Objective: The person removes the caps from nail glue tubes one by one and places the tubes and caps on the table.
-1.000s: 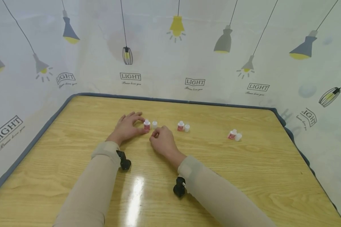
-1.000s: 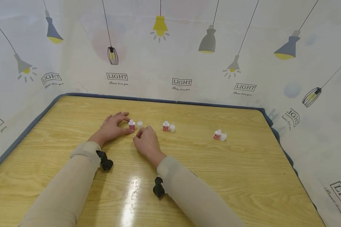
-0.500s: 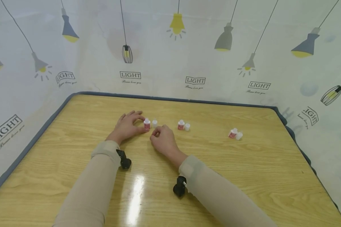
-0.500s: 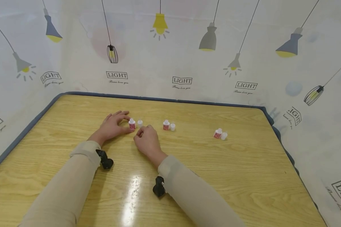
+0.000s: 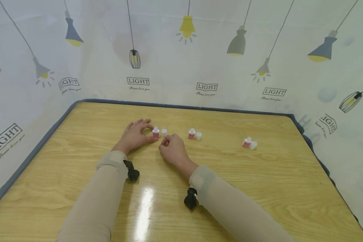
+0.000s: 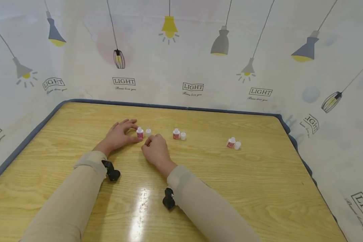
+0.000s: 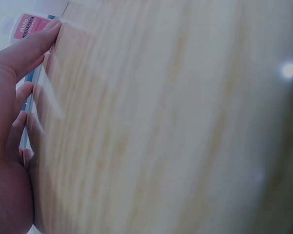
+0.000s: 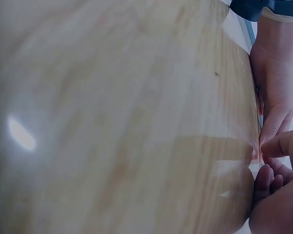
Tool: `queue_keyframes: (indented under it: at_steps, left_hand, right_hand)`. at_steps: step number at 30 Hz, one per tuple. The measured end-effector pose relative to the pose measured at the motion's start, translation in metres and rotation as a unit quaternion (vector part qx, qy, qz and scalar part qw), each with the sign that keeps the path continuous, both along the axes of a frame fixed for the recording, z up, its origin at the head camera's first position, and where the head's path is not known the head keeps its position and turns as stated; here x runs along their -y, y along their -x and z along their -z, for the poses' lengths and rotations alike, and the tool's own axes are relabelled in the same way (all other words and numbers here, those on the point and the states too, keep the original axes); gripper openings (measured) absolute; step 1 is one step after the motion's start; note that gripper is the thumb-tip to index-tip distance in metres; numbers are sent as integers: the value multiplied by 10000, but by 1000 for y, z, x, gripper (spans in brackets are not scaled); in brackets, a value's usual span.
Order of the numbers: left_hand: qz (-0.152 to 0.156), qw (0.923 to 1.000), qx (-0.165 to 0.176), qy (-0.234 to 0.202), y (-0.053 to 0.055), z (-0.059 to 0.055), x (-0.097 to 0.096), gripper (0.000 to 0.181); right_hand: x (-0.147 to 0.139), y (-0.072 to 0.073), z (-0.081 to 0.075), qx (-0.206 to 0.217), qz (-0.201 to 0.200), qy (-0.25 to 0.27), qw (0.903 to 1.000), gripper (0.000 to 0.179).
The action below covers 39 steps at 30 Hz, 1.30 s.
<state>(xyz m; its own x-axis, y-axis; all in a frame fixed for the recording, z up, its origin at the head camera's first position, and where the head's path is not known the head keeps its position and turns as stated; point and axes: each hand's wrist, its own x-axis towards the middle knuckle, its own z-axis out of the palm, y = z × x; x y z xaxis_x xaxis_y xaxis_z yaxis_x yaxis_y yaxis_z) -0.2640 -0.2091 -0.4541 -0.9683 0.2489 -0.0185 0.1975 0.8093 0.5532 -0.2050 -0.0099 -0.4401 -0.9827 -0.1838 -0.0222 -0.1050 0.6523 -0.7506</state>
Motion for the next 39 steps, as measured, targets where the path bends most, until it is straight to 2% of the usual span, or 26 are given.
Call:
queue_keyframes:
  at_steps: [30, 39]
  left_hand:
    - [0, 10000, 33, 62, -2, 1, 0, 54]
    - [-8, 10000, 14, 34, 0, -1, 1, 54]
  right_hand:
    - [1, 0, 0, 157, 6, 13, 9999, 3]
    - [-1, 4, -4, 232, -204, -8, 9995, 5]
